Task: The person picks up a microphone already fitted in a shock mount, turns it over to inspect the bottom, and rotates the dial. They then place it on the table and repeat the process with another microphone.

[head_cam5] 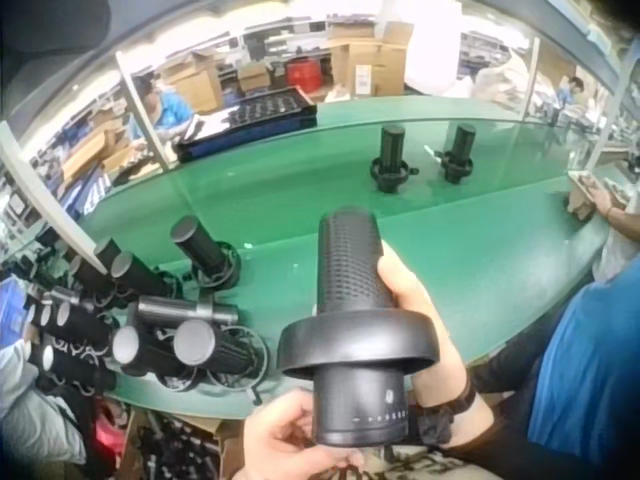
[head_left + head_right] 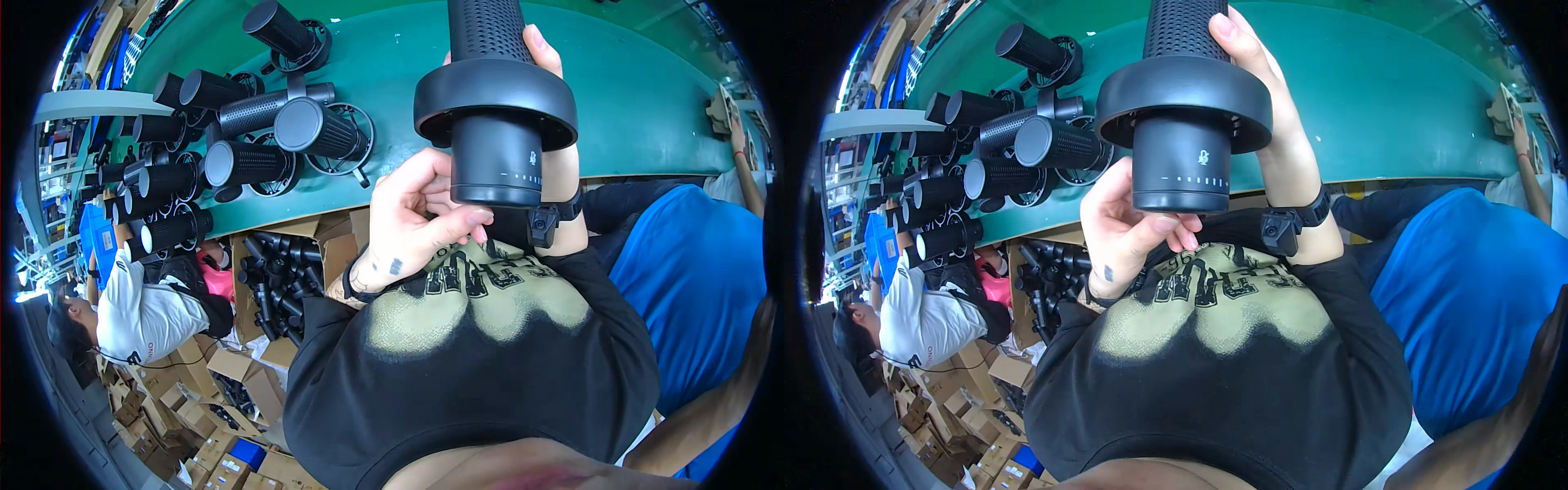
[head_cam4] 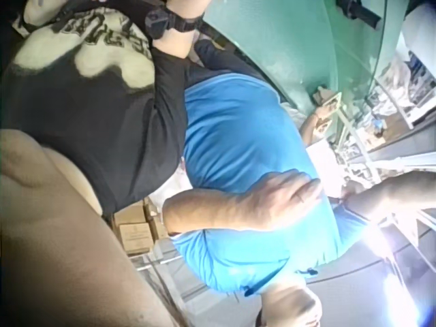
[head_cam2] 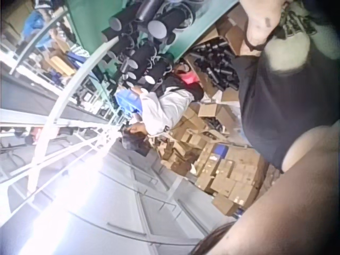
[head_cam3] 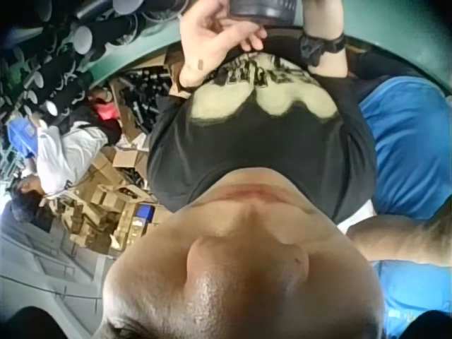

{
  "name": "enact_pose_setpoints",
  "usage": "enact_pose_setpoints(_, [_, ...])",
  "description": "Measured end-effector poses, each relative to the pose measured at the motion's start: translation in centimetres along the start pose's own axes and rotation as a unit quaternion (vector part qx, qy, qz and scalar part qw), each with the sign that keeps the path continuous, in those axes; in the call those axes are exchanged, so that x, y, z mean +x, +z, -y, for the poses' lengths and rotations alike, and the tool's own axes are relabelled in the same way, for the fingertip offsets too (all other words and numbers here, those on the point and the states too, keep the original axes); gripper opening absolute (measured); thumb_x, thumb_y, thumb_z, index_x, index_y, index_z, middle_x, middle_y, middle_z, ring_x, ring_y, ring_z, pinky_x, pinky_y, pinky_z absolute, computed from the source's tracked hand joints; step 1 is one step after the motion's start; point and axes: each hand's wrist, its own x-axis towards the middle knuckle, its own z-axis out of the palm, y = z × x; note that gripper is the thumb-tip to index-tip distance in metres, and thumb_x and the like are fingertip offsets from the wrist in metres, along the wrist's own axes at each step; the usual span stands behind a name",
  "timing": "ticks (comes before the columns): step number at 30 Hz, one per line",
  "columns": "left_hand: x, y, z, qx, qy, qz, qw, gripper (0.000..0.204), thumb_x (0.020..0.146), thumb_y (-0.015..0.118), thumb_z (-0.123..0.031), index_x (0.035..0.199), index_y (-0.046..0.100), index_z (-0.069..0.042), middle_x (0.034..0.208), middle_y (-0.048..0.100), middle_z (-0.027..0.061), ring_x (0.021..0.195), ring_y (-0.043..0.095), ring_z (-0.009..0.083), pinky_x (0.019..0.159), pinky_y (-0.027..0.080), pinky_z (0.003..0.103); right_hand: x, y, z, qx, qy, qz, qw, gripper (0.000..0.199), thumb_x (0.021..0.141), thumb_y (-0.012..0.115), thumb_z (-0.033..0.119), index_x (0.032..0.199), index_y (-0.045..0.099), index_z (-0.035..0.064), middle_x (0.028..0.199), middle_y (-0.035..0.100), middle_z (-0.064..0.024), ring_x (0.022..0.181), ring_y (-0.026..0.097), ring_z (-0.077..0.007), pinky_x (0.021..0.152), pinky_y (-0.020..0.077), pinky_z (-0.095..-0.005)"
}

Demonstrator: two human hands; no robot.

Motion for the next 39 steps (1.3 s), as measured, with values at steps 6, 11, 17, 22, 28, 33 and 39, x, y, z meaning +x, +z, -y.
enact_pose_setpoints(6, [0.0, 0.5, 0.3, 0.195, 0.204, -0.044, 0.958, 0.034, 0.075, 0.076, 0.0, 0.103, 0.056, 0.003, 0.077, 0.068, 0.0102, 0.066, 0.067, 0.012, 0.051, 0.049, 0.019, 0.3, -2.1, -1.7, 0.313, 0.084, 0.174, 0.93, 0.056, 0.083, 0.062, 0.026, 0.129, 0.04, 0.002, 0.115, 0.052, -0.012, 0.097, 0.059, -0.0231, 0.082, 0.0544, -0.0356])
enact_pose_setpoints(11, [0.2, 0.8, 0.2, 0.33, 0.27, -0.051, 0.903, 0.037, 0.07, 0.082, -0.005, 0.099, 0.061, 0.0, 0.073, 0.067, 0.0067, 0.062, 0.066, 0.01, 0.049, 0.047, 0.019, 0.7, -3.1, -3.7, 0.54, 0.119, 0.259, 0.792, 0.064, 0.076, 0.068, 0.02, 0.131, 0.039, 0.0036, 0.116, 0.05, -0.0105, 0.103, 0.056, -0.0227, 0.086, 0.0534, -0.0354])
enact_pose_setpoints(17, [0.9, 1.2, 0.4, 0.38, 0.32, -0.038, 0.867, 0.036, 0.066, 0.084, -0.009, 0.095, 0.064, -0.002, 0.071, 0.066, 0.0051, 0.059, 0.065, 0.0113, 0.048, 0.047, 0.021, 2.6, -2.0, -4.8, 0.621, 0.084, 0.323, 0.709, 0.066, 0.073, 0.072, 0.015, 0.13, 0.039, 0.0043, 0.11, 0.052, -0.0101, 0.097, 0.057, -0.0202, 0.086, 0.0541, -0.0326])
enact_pose_setpoints(22, [0.6, 1.1, 0.3, 0.39, 0.327, -0.039, 0.86, 0.036, 0.065, 0.085, -0.01, 0.094, 0.065, -0.002, 0.069, 0.065, 0.0046, 0.058, 0.064, 0.0121, 0.048, 0.047, 0.021, 1.3, 0.8, -4.4, 0.64, 0.033, 0.309, 0.703, 0.06, 0.084, 0.058, 0.02, 0.136, 0.035, 0.003, 0.117, 0.052, -0.0126, 0.104, 0.058, -0.0273, 0.092, 0.0499, -0.0394])
enact_pose_setpoints(28, [0.7, 0.5, 1.1, 0.274, 0.25, -0.027, 0.928, 0.054, 0.072, 0.079, -0.003, 0.12, 0.053, 0.001, 0.084, 0.067, 0.0095, 0.068, 0.068, 0.0136, 0.052, 0.05, 0.02, 0.7, -0.7, -2.2, 0.331, -0.025, 0.211, 0.919, 0.053, 0.09, 0.055, 0.025, 0.135, 0.037, 0.0029, 0.121, 0.05, -0.0132, 0.103, 0.059, -0.0247, 0.087, 0.0527, -0.0347])
enact_pose_setpoints(33, [0.5, -0.3, 2.1, 0.111, 0.067, -0.078, 0.988, 0.073, 0.082, 0.066, 0.005, 0.143, 0.026, 0.0, 0.103, 0.065, 0.0175, 0.079, 0.07, 0.0197, 0.054, 0.052, 0.02, 1.2, -2.4, -1.1, -0.059, -0.048, -0.003, 0.997, 0.056, 0.087, 0.062, 0.034, 0.129, 0.042, 0.0025, 0.113, 0.056, -0.0124, 0.093, 0.062, -0.0185, 0.078, 0.0559, -0.0307])
enact_pose_setpoints(39, [0.5, -0.2, 2.6, 0.098, 0.089, -0.024, 0.991, 0.073, 0.091, 0.055, -0.006, 0.147, 0.007, -0.007, 0.108, 0.059, 0.0325, 0.079, 0.07, 0.0334, 0.049, 0.054, 0.023, -0.8, -1.2, -2.0, -0.245, -0.033, -0.138, 0.959, 0.054, 0.09, 0.057, 0.044, 0.125, 0.046, 0.0042, 0.105, 0.061, -0.0104, 0.092, 0.062, -0.0154, 0.07, 0.0543, -0.0282])
